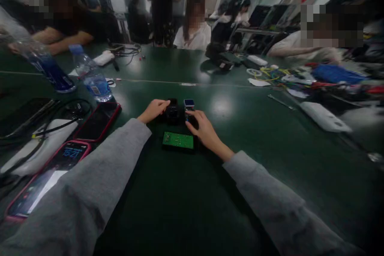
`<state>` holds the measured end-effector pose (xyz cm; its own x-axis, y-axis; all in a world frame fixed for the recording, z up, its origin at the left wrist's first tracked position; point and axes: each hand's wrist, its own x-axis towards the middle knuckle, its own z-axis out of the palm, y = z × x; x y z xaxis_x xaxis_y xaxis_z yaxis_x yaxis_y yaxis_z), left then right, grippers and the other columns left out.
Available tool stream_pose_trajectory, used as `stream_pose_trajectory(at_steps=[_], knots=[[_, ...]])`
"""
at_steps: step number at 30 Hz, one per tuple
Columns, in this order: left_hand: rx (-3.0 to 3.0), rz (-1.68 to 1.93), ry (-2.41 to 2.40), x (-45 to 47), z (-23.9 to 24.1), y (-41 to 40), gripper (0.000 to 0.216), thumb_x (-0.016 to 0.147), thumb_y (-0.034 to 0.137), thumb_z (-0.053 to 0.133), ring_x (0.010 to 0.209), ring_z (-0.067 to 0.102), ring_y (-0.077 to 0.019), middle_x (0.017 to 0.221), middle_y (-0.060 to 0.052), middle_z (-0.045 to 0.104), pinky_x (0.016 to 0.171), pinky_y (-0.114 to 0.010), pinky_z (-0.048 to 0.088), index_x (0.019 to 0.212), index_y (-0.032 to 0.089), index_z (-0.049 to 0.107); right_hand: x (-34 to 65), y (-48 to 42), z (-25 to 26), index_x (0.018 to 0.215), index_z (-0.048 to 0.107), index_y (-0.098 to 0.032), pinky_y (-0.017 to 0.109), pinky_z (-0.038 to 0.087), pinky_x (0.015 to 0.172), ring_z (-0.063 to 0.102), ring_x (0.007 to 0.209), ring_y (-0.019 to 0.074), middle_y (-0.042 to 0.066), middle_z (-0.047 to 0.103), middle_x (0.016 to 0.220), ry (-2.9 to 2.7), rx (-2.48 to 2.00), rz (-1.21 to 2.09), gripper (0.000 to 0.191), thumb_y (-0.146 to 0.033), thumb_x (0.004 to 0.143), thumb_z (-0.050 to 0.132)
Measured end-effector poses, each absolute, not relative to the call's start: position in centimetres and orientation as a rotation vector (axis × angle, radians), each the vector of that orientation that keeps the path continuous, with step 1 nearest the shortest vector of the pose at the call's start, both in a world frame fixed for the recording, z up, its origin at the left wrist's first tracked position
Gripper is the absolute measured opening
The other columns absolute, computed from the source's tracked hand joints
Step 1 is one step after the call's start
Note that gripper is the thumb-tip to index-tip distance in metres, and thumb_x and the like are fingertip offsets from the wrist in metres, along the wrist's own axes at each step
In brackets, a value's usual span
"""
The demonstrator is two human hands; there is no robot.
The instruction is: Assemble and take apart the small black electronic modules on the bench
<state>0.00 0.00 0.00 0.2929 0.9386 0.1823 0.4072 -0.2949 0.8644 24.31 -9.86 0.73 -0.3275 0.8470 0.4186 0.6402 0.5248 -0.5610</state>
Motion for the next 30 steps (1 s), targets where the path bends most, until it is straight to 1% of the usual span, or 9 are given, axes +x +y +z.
stream_pose_trajectory(at_steps=[5,20,23,27,30], knots=[[1.852,0.922,1.23,-0.1,0.3,-0.1,0.047,0.089,0.051,0.051,0.047,0.045,-0.0111,0.049,0.001,0.048,0.051,-0.025,0.034,0.056,0.018,0.051,24.3,-9.9,0.6,0.132,0.053,-0.024,0.051,0.05,0.1,0.057,0.113,0.029,0.012,0.051,0.126,-2.058,-1.2,0.377,0.039,-0.029,0.094,0.057],[1.8,0.93,1.223,0.2,1.2,-0.7,0.044,0.092,0.038,0.052,0.044,0.044,-0.0098,0.047,0.002,0.048,0.052,-0.025,0.034,0.052,0.018,0.05,24.2,-10.3,1.2,0.132,0.052,-0.024,0.05,0.051,0.098,0.058,0.114,0.0291,0.012,0.051,0.129,-2.064,-1.213,0.401,0.038,-0.028,0.095,0.056],[1.798,0.93,1.22,0.2,1.3,-0.7,0.044,0.092,0.037,0.051,0.045,0.045,-0.0099,0.048,0.002,0.048,0.052,-0.025,0.034,0.053,0.018,0.05,24.2,-10.4,1.3,0.133,0.052,-0.025,0.052,0.05,0.099,0.057,0.114,0.0293,0.012,0.051,0.129,-2.069,-1.22,0.418,0.038,-0.029,0.095,0.057],[1.811,0.924,1.22,0.1,1.3,-0.8,0.044,0.092,0.039,0.051,0.045,0.045,-0.0104,0.048,0.002,0.048,0.053,-0.025,0.035,0.053,0.018,0.05,24.3,-10.3,1.2,0.134,0.051,-0.025,0.053,0.052,0.097,0.058,0.114,0.0306,0.012,0.049,0.132,-2.066,-1.28,0.436,0.044,-0.031,0.092,0.064],[1.837,0.919,1.227,0.0,1.1,-0.7,0.046,0.092,0.043,0.05,0.045,0.045,-0.0106,0.046,0.003,0.047,0.053,-0.025,0.034,0.053,0.018,0.05,24.3,-10.1,1.0,0.129,0.055,-0.024,0.052,0.052,0.098,0.057,0.115,0.0303,0.012,0.05,0.13,-2.037,-1.29,0.378,0.04,-0.028,0.091,0.065]])
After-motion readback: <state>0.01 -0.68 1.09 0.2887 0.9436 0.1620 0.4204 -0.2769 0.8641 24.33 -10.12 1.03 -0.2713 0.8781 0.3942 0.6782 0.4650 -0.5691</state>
